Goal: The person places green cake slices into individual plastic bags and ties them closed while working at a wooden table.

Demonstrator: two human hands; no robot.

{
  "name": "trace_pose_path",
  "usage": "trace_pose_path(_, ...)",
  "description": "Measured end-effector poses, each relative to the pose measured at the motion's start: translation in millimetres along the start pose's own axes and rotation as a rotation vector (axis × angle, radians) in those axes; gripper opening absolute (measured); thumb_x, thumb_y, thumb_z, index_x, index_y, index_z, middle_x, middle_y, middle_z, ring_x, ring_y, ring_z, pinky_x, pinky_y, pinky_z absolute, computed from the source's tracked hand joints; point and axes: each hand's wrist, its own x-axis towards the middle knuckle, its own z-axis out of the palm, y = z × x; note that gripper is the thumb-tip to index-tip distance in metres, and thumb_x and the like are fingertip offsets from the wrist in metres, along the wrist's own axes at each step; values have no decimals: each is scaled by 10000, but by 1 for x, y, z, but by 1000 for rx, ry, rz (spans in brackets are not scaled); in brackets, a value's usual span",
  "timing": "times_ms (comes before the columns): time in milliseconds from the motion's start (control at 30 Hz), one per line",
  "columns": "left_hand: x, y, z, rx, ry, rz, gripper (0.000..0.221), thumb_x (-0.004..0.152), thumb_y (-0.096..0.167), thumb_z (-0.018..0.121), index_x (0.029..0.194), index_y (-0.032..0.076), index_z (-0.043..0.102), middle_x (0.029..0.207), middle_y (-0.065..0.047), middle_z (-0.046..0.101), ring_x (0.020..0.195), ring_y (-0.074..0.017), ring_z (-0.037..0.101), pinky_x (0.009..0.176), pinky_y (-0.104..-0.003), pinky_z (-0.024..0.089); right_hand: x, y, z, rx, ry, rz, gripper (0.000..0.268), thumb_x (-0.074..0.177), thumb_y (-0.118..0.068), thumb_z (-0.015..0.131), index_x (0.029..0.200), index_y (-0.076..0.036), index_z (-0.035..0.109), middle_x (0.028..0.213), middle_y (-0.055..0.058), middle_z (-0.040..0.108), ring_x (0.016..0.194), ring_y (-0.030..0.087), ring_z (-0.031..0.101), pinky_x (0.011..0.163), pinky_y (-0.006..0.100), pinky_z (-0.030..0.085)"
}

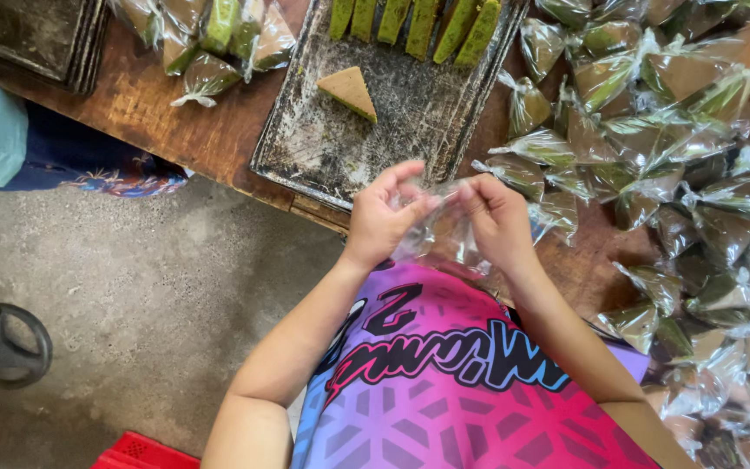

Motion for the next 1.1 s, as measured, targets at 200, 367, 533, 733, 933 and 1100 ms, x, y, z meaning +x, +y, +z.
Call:
trace_pose_path(200,-1,1,-39,358,-237,-295,154,866,96,799,988,6,774,805,-14,739,678,-48,625,610,-234,524,11,-5,-30,-57,-88,-79,139,1015,-126,672,1076,-19,736,917,50,741,850,73,634,758,243,507)
trace_pose_path(367,-8,-10,-31,366,-275,-327,128,930,165,746,908,40,747,715,-25,706,620,-58,603,560,-262,495,27,-14,-27,-368,-229,153,275,911,-219,768,1145,-75,758,882,68,748,730,116,639,674,269,507)
trace_pose_path(533,-9,-10,-21,614,56,-112,303,1008,284,729,834,37,743,665,-91,665,593,-100,541,563,-305,431,16,13,-7,-287,-104,-77,354,874,-245,796,1161,-51,723,1041,87,718,959,160,643,821,296,522)
trace_pose_path(733,-12,4,-14,776,177,211,301,773,146,823,701,20,560,810,-134,568,661,-233,571,595,-350,453,13,45,37,967,-220,542,190,960,-217,717,1062,-69,656,983,51,707,917,160,680,818,345,549)
trace_pose_path(933,-24,4,-37,858,444,299,194,838,-17,647,710,28,509,1029,-111,678,702,-292,644,614,-409,496,16,67,73,598,-408,342,256,895,-66,677,1120,-81,557,956,53,620,830,170,596,768,346,523)
trace_pose_path(1100,-61,-15,-30,1087,163,-40,236,831,50,641,961,170,797,1193,-75,715,833,-354,703,755,-456,557,61,69,100,-395,-171,2,394,836,54,658,1197,-93,606,970,98,613,898,217,608,826,353,531)
